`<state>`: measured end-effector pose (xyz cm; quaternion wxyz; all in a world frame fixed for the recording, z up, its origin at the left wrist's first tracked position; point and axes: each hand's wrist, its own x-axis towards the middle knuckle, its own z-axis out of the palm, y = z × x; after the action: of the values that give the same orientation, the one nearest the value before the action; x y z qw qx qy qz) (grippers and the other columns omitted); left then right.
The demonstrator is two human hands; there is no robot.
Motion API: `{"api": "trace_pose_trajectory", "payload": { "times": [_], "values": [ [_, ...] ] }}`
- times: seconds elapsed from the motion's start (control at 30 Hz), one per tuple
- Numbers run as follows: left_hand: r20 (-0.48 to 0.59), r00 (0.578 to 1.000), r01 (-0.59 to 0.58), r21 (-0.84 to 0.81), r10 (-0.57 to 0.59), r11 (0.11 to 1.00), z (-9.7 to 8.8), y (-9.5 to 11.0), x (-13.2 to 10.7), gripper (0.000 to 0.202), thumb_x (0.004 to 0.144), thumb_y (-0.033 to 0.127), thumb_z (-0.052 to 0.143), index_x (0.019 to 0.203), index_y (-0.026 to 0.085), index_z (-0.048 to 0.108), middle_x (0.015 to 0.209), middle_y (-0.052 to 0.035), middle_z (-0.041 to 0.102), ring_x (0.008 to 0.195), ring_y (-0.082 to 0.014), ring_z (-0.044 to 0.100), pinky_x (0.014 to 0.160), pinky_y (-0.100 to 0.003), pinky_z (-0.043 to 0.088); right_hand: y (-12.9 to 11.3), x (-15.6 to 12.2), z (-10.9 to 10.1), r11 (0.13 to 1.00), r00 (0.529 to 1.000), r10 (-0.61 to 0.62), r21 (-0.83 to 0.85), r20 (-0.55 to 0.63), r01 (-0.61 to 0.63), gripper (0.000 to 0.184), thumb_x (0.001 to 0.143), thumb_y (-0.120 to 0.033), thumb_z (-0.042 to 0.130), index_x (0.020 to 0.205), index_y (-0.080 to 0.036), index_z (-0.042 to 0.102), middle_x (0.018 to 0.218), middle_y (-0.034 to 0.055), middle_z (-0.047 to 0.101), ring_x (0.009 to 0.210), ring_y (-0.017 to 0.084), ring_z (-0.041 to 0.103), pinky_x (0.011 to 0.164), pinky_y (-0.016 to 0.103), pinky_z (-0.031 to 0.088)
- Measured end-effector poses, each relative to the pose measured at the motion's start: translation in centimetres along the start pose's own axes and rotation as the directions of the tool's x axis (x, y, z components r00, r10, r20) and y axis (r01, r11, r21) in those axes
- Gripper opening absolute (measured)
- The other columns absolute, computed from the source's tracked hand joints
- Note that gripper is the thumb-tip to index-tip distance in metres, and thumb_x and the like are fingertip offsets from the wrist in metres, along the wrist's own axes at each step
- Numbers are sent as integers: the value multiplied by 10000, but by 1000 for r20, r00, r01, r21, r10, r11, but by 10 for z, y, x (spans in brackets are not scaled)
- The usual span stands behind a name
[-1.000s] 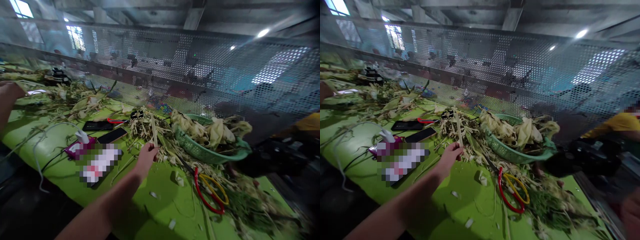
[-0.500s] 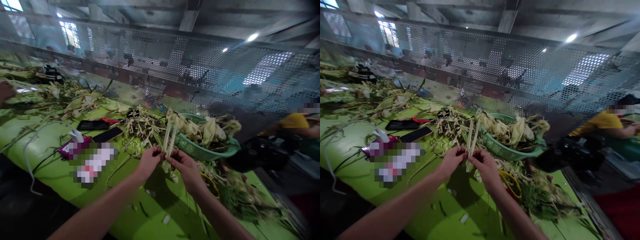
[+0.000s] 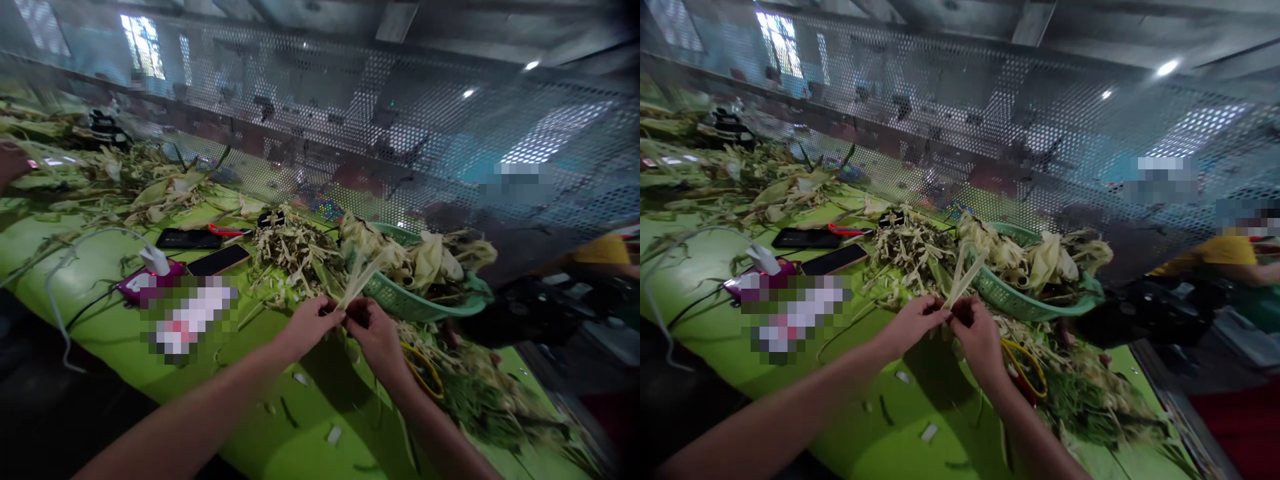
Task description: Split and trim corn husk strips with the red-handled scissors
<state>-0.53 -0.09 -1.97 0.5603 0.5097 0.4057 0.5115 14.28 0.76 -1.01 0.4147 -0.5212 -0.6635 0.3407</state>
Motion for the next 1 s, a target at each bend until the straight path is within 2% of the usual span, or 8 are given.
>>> {"api": "trace_pose_trajectory", "payload": {
  "times": [0.17, 0.27, 0.43, 0.6, 0.77, 0.83, 0.93, 1.0],
  "values": [
    [-135, 989, 44, -90, -56, 995, -18, 8, 9, 106, 767, 212, 575, 674, 162, 570, 621, -1, 594, 583, -120, 533, 586, -234, 412, -8, -10, -1, 998, 998, -42, -52, 42, 44, 288, 734, -364, 683, 897, -188, 525, 795, 19, 600, 678, 154, 548, 621, 283, 455],
    [-195, 976, 46, -263, -99, 964, -36, 16, 15, 56, 819, 193, 510, 784, 163, 542, 646, -15, 635, 593, -140, 597, 600, -262, 463, -22, -20, -1, 980, 975, -44, -181, 220, 85, 209, 787, -343, 638, 911, -191, 565, 801, 22, 616, 685, 154, 552, 622, 274, 439],
    [-265, 958, 3, -366, -107, 930, -49, 24, 16, 107, 851, 146, 466, 889, 155, 565, 612, 5, 596, 529, -104, 575, 583, -236, 462, -40, -43, 11, 886, 746, -27, -330, 666, 326, 163, 825, -317, 597, 913, -189, 648, 881, 57, 621, 780, 186, 581, 692, 304, 459],
    [-256, 959, 17, -371, -120, 929, -47, 24, 15, 125, 846, 117, 475, 847, 148, 596, 579, 26, 508, 453, -63, 478, 497, -198, 392, -47, -72, 36, 884, 648, -156, -188, 745, 428, 444, 835, -281, 580, 1263, -175, 526, 1272, 140, 523, 1154, 251, 497, 981, 399, 406],
    [-241, 961, 49, -341, -138, 939, -45, 25, 13, 118, 814, 145, 503, 808, 139, 621, 567, 18, 497, 441, -63, 433, 461, -197, 362, -57, -89, 45, 832, 392, -207, -49, 897, 552, 725, 819, -471, 582, 1446, -236, 306, 1540, 91, 220, 1402, 273, 196, 1145, 469, 117],
    [-261, 950, 68, -366, -173, 928, -45, 26, 13, 114, 787, 142, 506, 779, 140, 620, 554, 16, 495, 446, -73, 439, 468, -205, 376, -61, -90, 36, 850, 326, -184, -16, 927, 526, 753, 835, -505, 547, 1471, -244, 238, 1554, 80, 151, 1418, 253, 150, 1153, 454, 67],
    [-245, 950, 66, -443, -192, 894, -46, 27, 13, 81, 733, 140, 523, 756, 143, 601, 587, 0, 537, 491, -87, 489, 493, -208, 408, -67, -93, 14, 880, 234, -183, 53, 955, 472, 608, 873, -426, 523, 1434, -278, 338, 1488, 56, 347, 1374, 224, 296, 1137, 402, 183],
    [-257, 946, 48, -489, -196, 871, -46, 26, 13, 93, 711, 147, 525, 770, 144, 597, 602, -10, 554, 519, -99, 518, 509, -218, 430, -72, -96, -3, 886, 268, -216, 74, 939, 457, 397, 877, -359, 530, 1273, -339, 559, 1274, -2, 608, 1206, 191, 529, 1021, 313, 380]
  ]
}}
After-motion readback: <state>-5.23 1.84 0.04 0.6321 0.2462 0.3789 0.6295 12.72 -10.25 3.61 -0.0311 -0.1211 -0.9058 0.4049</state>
